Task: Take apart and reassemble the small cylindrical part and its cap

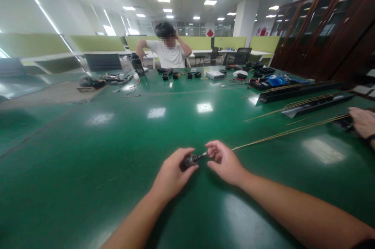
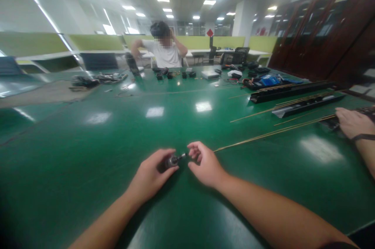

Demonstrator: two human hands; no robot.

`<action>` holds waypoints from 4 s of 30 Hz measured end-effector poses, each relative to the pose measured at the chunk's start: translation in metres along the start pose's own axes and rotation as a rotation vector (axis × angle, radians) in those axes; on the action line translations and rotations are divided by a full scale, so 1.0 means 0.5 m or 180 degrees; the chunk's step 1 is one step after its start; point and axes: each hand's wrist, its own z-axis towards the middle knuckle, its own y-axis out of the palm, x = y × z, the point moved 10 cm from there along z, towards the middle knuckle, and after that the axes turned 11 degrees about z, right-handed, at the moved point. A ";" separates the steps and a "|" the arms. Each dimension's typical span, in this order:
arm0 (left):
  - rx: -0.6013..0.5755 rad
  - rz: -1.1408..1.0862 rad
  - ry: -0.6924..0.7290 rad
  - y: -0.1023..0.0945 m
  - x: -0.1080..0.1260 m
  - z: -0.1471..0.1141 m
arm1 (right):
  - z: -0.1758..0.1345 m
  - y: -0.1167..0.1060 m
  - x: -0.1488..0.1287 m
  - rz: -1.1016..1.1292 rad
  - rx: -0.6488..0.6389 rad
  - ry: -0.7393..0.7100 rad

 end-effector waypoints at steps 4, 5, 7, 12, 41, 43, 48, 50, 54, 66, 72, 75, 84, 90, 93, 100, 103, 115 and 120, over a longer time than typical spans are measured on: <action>0.0195 -0.0081 0.0002 -0.010 0.001 0.011 | -0.006 0.011 -0.007 0.0105 -0.0135 -0.0028; 0.0195 -0.0110 0.0046 -0.011 0.006 0.013 | -0.007 0.014 -0.007 0.0122 -0.0187 -0.0015; 0.0155 -0.0177 0.0136 -0.008 0.016 0.015 | -0.008 0.018 -0.006 0.0114 -0.0257 0.0033; -0.0058 -0.0304 0.0290 0.006 0.033 0.009 | -0.010 0.023 -0.011 0.0042 -0.0380 0.0086; -0.0248 -0.0090 -0.0219 0.033 -0.011 0.005 | -0.015 0.036 -0.016 -0.0022 -0.0546 0.0076; -0.0320 -0.0194 -0.0345 0.039 -0.019 0.004 | -0.015 0.037 -0.015 0.0021 -0.0544 0.0053; -0.0428 -0.0499 -0.0382 0.050 -0.015 0.002 | -0.017 0.042 -0.014 0.0003 -0.0603 0.0055; -0.0470 -0.0540 -0.0368 0.053 -0.012 0.001 | -0.017 0.044 -0.013 -0.0007 -0.0625 0.0068; -0.0505 -0.0603 -0.0330 0.056 -0.009 0.001 | -0.017 0.044 -0.013 -0.0113 -0.0636 0.0081; -0.0658 -0.0527 -0.0242 0.061 -0.004 0.000 | -0.017 0.046 -0.012 -0.0226 -0.0683 0.0014; -0.0667 -0.0455 -0.0242 0.059 -0.002 -0.001 | -0.016 0.048 -0.012 -0.0278 -0.0687 0.0016; -0.0692 -0.0472 -0.0224 0.062 -0.004 -0.003 | -0.017 0.048 -0.014 -0.0284 -0.0696 0.0025; -0.0804 -0.0471 -0.0330 0.068 -0.007 -0.005 | -0.018 0.049 -0.011 -0.0240 -0.0715 0.0041; -0.0615 -0.0424 -0.0209 0.055 0.001 0.000 | -0.020 0.049 -0.011 -0.0286 -0.0713 0.0034; -0.0441 -0.0341 -0.0128 0.040 0.007 0.004 | -0.021 0.048 -0.011 -0.0285 -0.0713 0.0051; 0.0027 0.0090 -0.0264 0.002 -0.003 0.006 | -0.020 0.046 -0.010 -0.0300 -0.0704 0.0042; 0.0045 0.0204 -0.0283 -0.001 -0.003 0.006 | -0.021 0.046 -0.008 -0.0310 -0.0702 0.0057; 0.0026 0.0258 0.0030 0.009 0.007 0.006 | -0.021 0.045 -0.018 -0.0371 -0.0704 0.0022; -0.0117 0.0167 0.0085 0.016 0.010 0.005 | -0.021 0.041 -0.016 -0.0491 -0.0638 0.0029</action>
